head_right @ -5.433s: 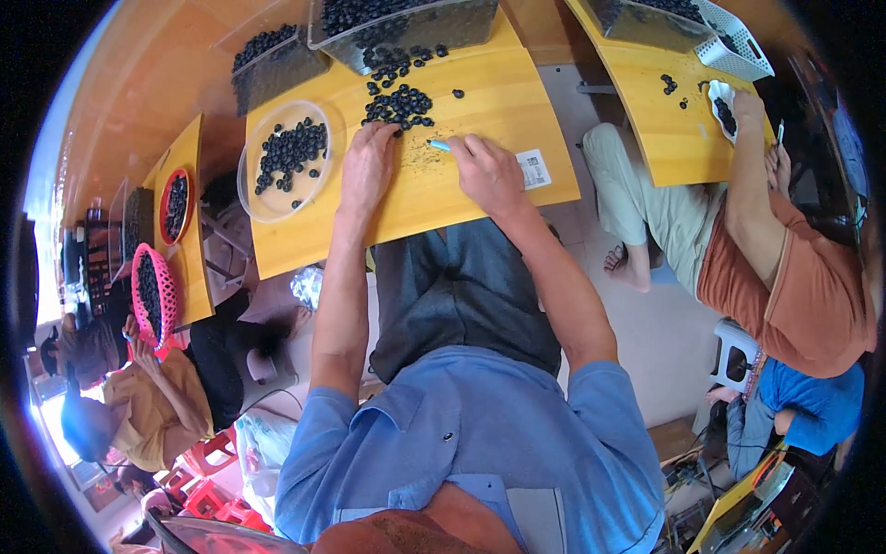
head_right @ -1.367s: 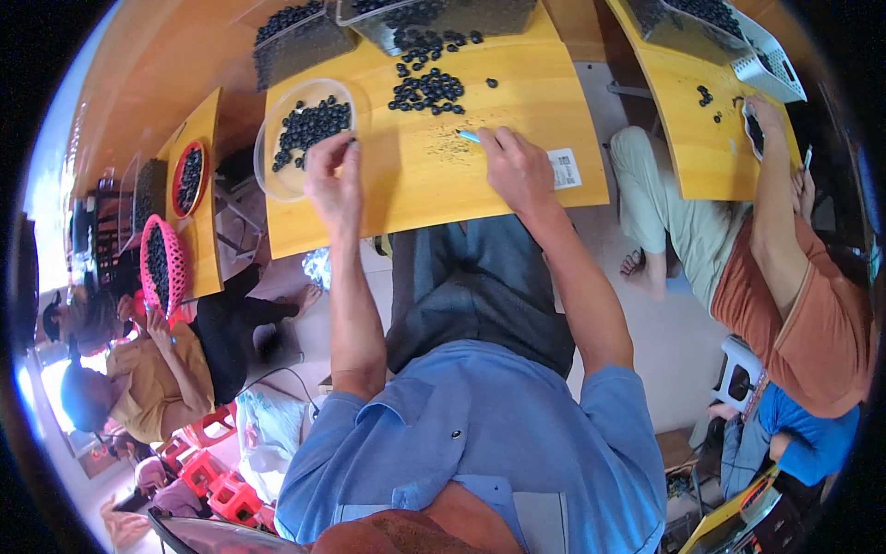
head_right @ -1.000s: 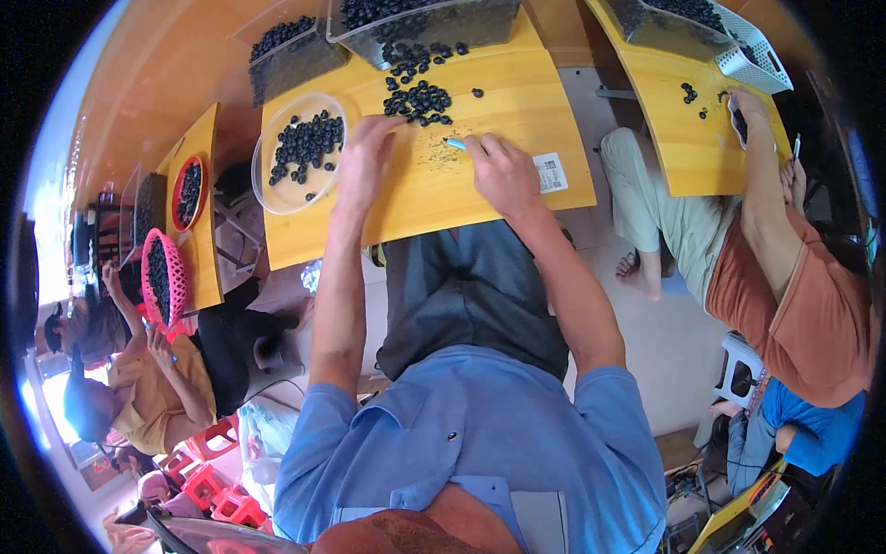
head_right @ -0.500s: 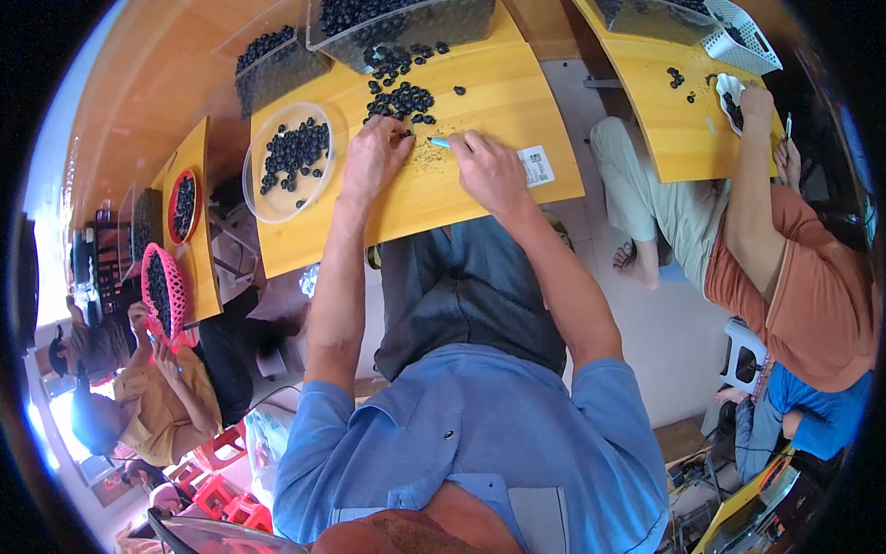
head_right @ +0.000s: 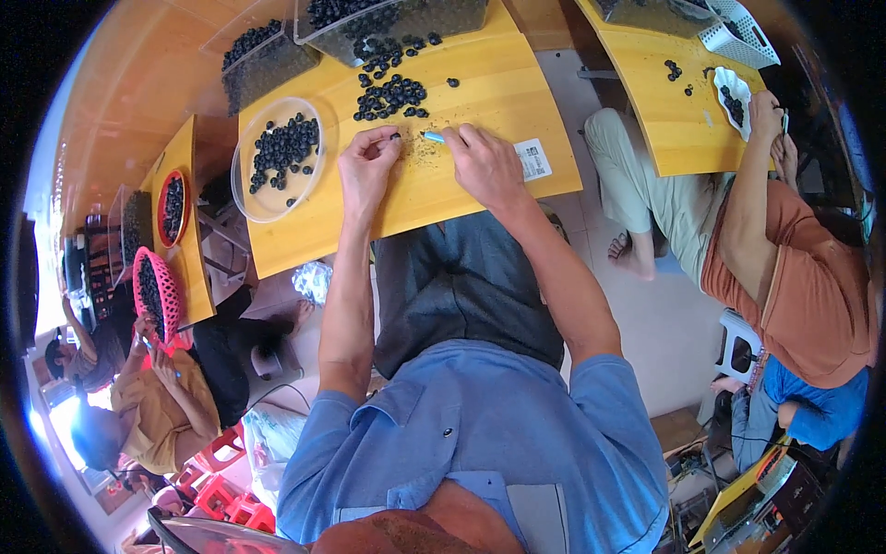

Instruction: The person sorts small black objects on a table, removing stems and impurities by hand and with a small blue scraper, then places the sorted objects into a plastic container and a basket.

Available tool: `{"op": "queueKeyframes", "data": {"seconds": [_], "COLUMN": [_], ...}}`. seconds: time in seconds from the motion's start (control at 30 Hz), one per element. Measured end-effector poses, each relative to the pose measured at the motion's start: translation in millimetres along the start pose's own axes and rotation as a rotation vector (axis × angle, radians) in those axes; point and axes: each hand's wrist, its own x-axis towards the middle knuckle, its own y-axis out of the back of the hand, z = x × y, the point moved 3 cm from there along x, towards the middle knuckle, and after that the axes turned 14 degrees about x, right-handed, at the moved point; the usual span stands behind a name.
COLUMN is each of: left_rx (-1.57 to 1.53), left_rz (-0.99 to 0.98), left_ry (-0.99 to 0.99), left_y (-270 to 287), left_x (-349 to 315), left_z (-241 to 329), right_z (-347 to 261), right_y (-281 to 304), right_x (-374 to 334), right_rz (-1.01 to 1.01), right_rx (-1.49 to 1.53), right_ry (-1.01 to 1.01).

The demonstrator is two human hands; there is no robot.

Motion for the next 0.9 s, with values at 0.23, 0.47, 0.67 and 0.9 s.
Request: {"op": "queueKeyframes", "data": {"seconds": [0.23,0.47,0.67,0.9], "left_rx": [-0.1,-0.056,0.045,0.065], "left_rz": [0.03,0.042,0.038,0.029], "left_ry": [-0.119,-0.146,-0.154,-0.17], "left_y": [-15,-15,-13,-13], "left_x": [-14,-15,-17,-18], "left_z": [-6,0,7,8], "right_z": [-7,-9,-11,-11], "right_y": [3,1,1,1], "right_x": [2,1,0,0], "right_rz": [-0.002,-0.033,-0.037,-0.051], "right_rx": [0.024,0.029,0.02,0.008], "right_ry": [0.056,0.119,0.137,0.124]}}
